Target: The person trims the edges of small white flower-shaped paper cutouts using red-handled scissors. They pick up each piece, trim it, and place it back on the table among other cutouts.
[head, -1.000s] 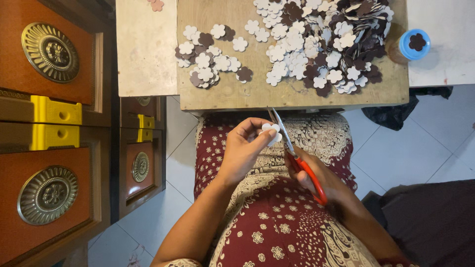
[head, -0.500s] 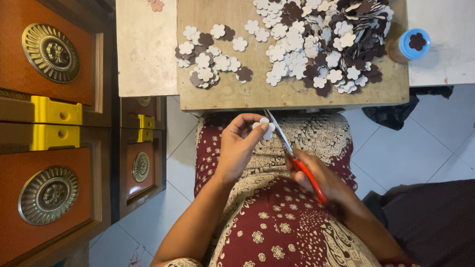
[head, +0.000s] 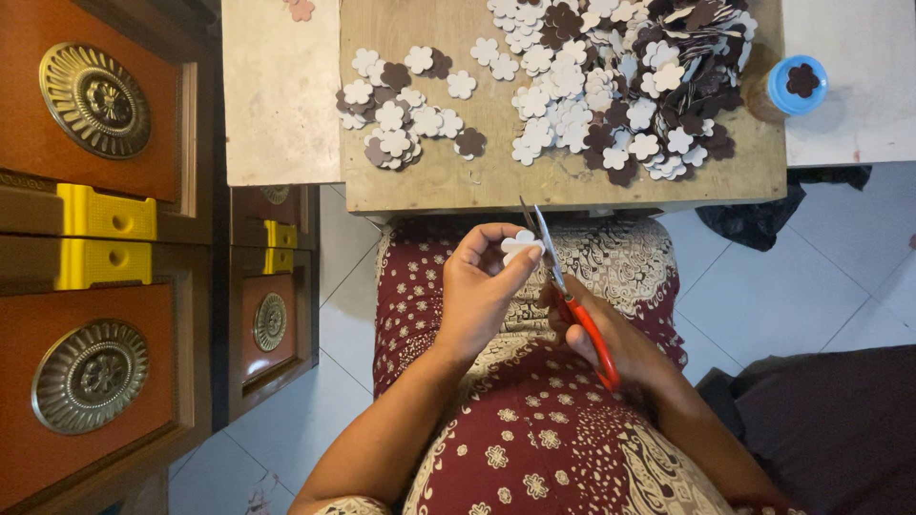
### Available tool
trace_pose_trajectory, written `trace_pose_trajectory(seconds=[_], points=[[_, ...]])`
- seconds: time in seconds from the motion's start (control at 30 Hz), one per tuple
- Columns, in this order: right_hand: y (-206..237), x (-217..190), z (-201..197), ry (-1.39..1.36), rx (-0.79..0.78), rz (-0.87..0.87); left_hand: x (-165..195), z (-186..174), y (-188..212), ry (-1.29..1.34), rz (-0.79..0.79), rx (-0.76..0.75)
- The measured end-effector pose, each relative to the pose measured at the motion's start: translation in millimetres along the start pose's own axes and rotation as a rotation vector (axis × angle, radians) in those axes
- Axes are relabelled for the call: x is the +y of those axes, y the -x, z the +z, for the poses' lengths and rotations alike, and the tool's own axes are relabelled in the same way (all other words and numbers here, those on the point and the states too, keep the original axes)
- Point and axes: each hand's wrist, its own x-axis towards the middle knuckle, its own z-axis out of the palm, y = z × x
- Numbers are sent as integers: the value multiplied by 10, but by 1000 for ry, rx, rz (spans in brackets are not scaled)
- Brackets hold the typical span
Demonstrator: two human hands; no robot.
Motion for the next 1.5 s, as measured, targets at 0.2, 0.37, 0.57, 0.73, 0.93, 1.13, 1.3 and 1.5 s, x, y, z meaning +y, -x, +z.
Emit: trace_pose_trajectory(seconds=[0.2,0.37,0.57,0.73,0.93,1.13,1.3,1.5], points=[[-8,-94,2,-59,6,-63,28,-24,-19,-43,5,10],[-14,-42,-2,-17,1,-56,65,-40,-14,-71,-4,8],[25,12,-14,55,23,-107,99,-78,-34,-72,10,-2],[32,99,-2,71,-2,-64,96,-110,-55,-78,15,-1],[38,160,-2,48,-24,-17,108,-161,-82,-55,25,2],[37,170,-15,33,-48,-13,160,-193,-82,-95,34,20],[14,196,5,-38,-30,-46,175,-204,-75,-114,42,14],[17,147,-7,-35,-51,-20,111,-181,-66,-58,9,-19]])
